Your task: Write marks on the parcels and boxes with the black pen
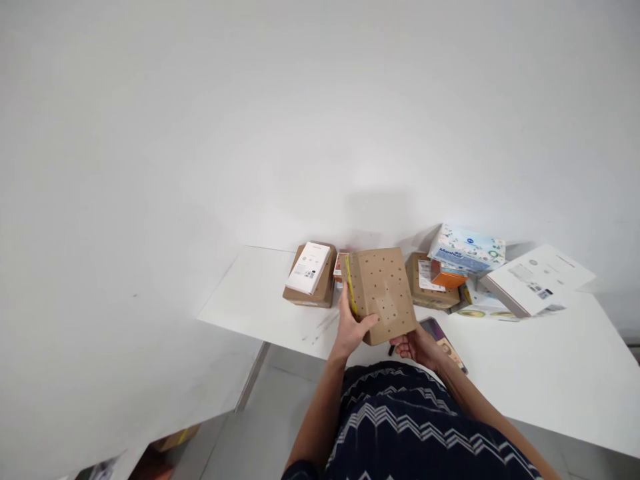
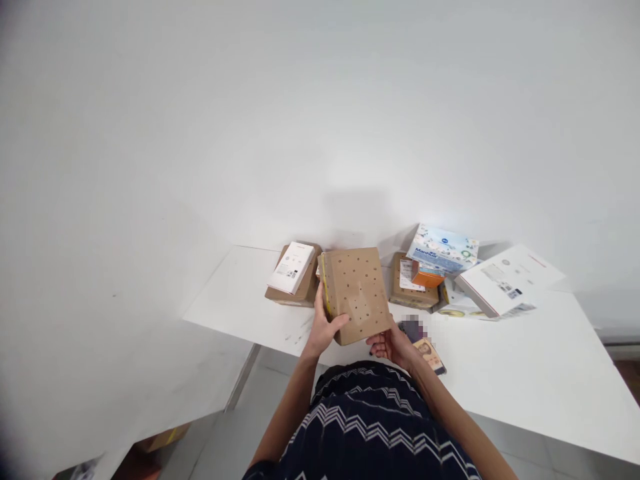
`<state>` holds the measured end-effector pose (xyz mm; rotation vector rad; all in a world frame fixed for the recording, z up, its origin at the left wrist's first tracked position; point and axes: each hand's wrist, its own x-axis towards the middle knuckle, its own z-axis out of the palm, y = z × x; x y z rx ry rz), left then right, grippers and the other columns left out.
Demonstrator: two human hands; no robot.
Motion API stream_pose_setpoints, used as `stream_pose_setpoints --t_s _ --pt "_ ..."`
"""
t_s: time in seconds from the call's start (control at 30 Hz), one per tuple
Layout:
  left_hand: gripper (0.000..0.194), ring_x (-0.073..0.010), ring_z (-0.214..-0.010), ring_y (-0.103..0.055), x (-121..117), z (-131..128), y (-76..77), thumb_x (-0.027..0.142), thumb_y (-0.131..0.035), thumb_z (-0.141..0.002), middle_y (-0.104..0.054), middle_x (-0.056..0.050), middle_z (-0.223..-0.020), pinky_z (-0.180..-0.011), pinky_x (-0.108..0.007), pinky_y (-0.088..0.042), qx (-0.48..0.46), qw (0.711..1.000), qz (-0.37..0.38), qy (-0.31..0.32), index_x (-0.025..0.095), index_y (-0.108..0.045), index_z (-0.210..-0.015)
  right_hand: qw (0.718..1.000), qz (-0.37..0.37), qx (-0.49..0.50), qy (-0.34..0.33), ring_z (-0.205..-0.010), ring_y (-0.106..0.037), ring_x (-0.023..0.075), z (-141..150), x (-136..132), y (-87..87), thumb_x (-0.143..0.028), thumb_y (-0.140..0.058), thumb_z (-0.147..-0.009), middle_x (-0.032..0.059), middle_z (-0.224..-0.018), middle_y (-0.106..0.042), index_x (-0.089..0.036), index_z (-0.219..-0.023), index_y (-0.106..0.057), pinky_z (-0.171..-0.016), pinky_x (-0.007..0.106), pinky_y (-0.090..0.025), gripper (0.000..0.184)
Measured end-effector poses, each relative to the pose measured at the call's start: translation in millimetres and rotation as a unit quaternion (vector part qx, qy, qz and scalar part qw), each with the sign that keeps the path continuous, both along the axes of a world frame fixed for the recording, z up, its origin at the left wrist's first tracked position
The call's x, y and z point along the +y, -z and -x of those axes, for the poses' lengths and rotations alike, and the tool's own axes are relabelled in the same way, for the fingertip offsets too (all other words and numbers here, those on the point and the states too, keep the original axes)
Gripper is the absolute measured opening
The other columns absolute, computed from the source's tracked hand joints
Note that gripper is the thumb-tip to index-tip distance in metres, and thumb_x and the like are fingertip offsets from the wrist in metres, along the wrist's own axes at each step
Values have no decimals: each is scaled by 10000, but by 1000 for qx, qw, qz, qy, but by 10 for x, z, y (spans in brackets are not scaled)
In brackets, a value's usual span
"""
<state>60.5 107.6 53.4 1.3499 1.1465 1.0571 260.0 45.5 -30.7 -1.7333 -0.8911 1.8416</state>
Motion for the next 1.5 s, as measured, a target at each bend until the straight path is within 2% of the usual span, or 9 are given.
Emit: stream_pose_setpoints --t_s 0.3,0.5,0.7,0.83,0.93,1.03,1.17,1.3,1.5 --pt "943 -296 -1411 -274 -11 24 1 323 -741 -681 -315 -92 -1524 -1151 -450 -247 -77 995 43 -49 273 -239 -1478 934 11 -331 -135 -1120 -594 350 23 127 629 -418 -544 -882 213 -1012 -679 -119 -808 -647 -950 447 -418 325" --pt "912 -292 -1390 -318 -34 29 22 304 -748 -666 -386 -89 -1481 -1143 -435 -275 -85 990 47 -103 268 -295 -1457 920 9 -358 -159 -1027 -610 215 5 173 786 -360 -577 -908 82 -1201 -601 -169 -1189 -573 -869 442 -515 340" --pt "905 -283 -1392 -320 10 44 25 307 -729 -688 -347 -84 -1509 -1126 -405 -313 -82 986 53 -138 262 -271 -1467 944 -10 -318 -93 -877 -645 179 -83 114 737 -343 -569 -912 66 -1046 -653 -148 -1090 -609 -764 365 -541 267" --pt "923 -285 -1380 -337 57 64 39 327 -723 -705 -308 -90 -1530 -1108 -406 -342 -91 983 53 -149 273 -228 -1483 963 -56 -264 -2 -535 -613 137 -183 10 510 -273 -518 -862 5 -641 -641 -148 -854 -602 -511 246 -457 150" --pt "924 -285 -1379 -336 70 64 45 325 -723 -706 -306 -98 -1529 -1117 -413 -327 -94 983 44 -151 266 -226 -1483 966 -103 -228 61 -465 -563 126 -275 -75 208 -307 -493 -808 -22 -650 -642 -164 -1058 -556 -439 239 -401 295" --pt "914 -282 -1404 -294 51 34 37 331 -717 -717 -276 -90 -1545 -1133 -413 -300 -91 986 42 -134 271 -222 -1484 965 -157 -140 158 -390 -450 110 -383 -142 -225 -353 -545 -761 -66 -585 -591 -192 -1244 -474 -393 234 -337 514" --pt "894 -283 -1406 -287 -10 -48 10 356 -708 -726 -277 -82 -1547 -1139 -416 -284 -106 988 46 -100 279 -232 -1478 922 -218 68 313 -407 -424 101 -516 -186 -894 -425 -649 -729 -33 -612 -610 -219 -1038 -595 -401 244 -317 375" --pt "920 -288 -1379 -333 -110 -148 -26 391 -720 -700 -329 -91 -1519 -1120 -410 -313 -148 985 69 -48 269 -237 -1474 896 -295 175 283 -597 -578 179 -494 -226 -1380 -607 -669 -690 41 -800 -705 -256 -976 -590 -536 318 -458 460" --pt "1002 -319 -1307 -423 -303 -279 -22 419 -744 -654 -396 -127 -1470 -1062 -452 -382 -226 964 138 29 235 -201 -1476 895 -390 11 215 -400 -408 128 -121 -248 -1550 -501 -503 -896 -70 -422 -461 -255 -818 -507 -449 256 -361 258"
